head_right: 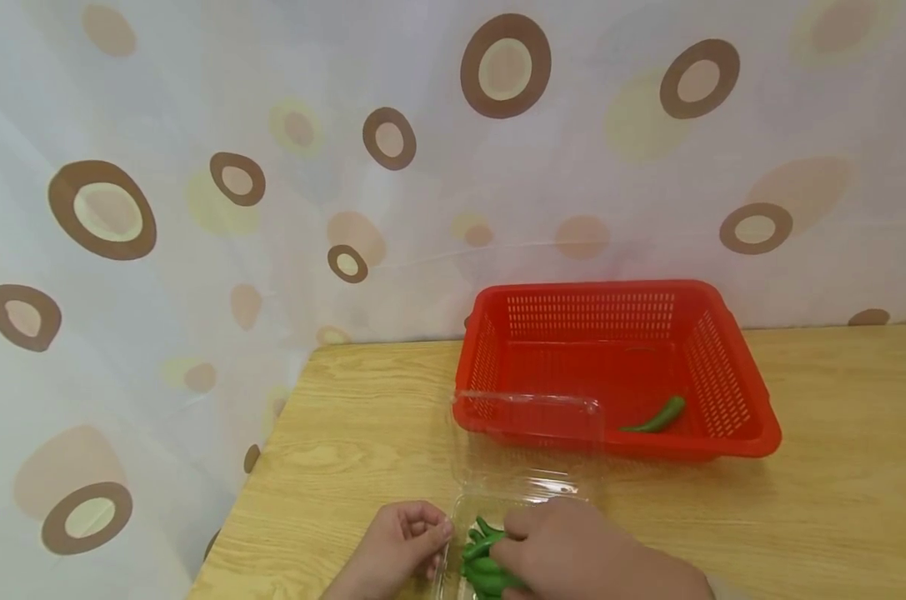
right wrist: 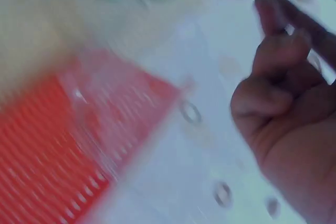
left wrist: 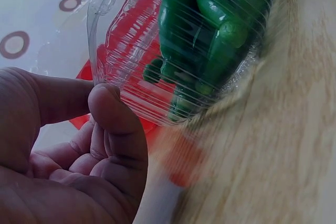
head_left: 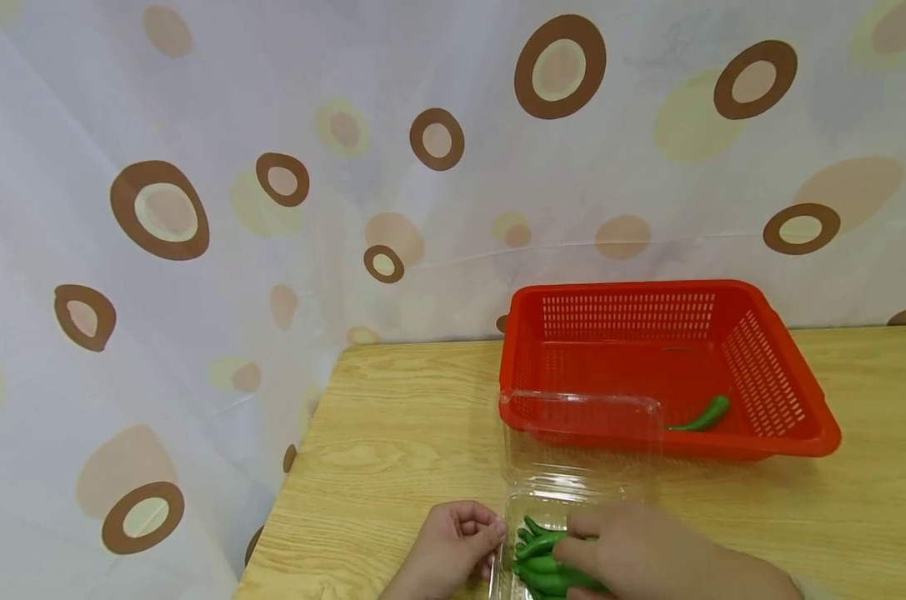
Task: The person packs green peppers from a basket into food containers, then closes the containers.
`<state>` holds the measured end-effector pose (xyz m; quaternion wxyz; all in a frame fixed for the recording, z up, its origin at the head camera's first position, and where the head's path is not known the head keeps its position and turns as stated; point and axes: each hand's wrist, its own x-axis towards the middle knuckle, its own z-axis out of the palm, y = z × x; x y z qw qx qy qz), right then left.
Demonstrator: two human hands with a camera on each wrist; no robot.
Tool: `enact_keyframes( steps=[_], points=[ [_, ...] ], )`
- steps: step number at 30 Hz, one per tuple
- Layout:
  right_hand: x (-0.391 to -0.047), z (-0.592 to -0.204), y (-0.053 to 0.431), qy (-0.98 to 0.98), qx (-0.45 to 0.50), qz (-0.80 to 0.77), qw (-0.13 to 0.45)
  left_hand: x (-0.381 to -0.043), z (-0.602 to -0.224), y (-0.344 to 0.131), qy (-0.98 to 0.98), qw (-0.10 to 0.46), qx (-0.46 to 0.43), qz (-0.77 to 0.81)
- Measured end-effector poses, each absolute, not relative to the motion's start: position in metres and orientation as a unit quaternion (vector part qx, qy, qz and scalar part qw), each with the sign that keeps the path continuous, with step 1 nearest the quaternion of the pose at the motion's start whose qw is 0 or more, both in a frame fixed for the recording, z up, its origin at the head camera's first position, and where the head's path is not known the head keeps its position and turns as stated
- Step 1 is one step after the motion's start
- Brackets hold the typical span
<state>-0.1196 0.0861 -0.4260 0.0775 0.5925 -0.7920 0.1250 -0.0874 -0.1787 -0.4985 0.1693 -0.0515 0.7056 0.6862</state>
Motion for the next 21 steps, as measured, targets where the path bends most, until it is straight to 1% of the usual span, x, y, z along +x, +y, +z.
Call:
enact_keyframes(
  steps=[1,3,4,7,8,10,12,14,18,21],
  points=[
    [-0.120,-0.412,0.089,-0.793,0.588,0.136,0.079,-0.088,-0.499,-0.179,0.707,0.169,-0.050,0.685],
    [-0.124,-0.380,0.096,-0.784,0.586,0.169,0.114,-0.088,-0.499,-0.179,0.709,0.168,-0.047,0.684],
    [-0.129,-0.363,0.099,-0.775,0.586,0.189,0.144,-0.088,-0.499,-0.179,0.709,0.167,-0.045,0.683],
    [-0.153,-0.319,0.110,-0.745,0.567,0.231,0.265,-0.089,-0.498,-0.180,0.711,0.165,-0.040,0.683],
    [-0.166,-0.307,0.113,-0.738,0.559,0.243,0.289,-0.089,-0.498,-0.180,0.712,0.163,-0.038,0.682],
    [-0.191,-0.288,0.121,-0.762,0.526,0.243,0.290,-0.091,-0.497,-0.180,0.713,0.159,-0.035,0.682],
    [-0.218,-0.278,0.127,-0.813,0.475,0.220,0.254,-0.092,-0.497,-0.181,0.714,0.155,-0.034,0.682],
    [-0.246,-0.280,0.133,-0.864,0.425,0.187,0.195,-0.092,-0.496,-0.181,0.716,0.150,-0.035,0.681],
    [-0.298,-0.309,0.149,-0.919,0.370,0.129,0.027,-0.092,-0.495,-0.181,0.714,0.149,-0.039,0.684],
    [-0.324,-0.343,0.165,-0.929,0.338,0.104,-0.108,-0.092,-0.494,-0.180,0.711,0.151,-0.041,0.685]
  ],
)
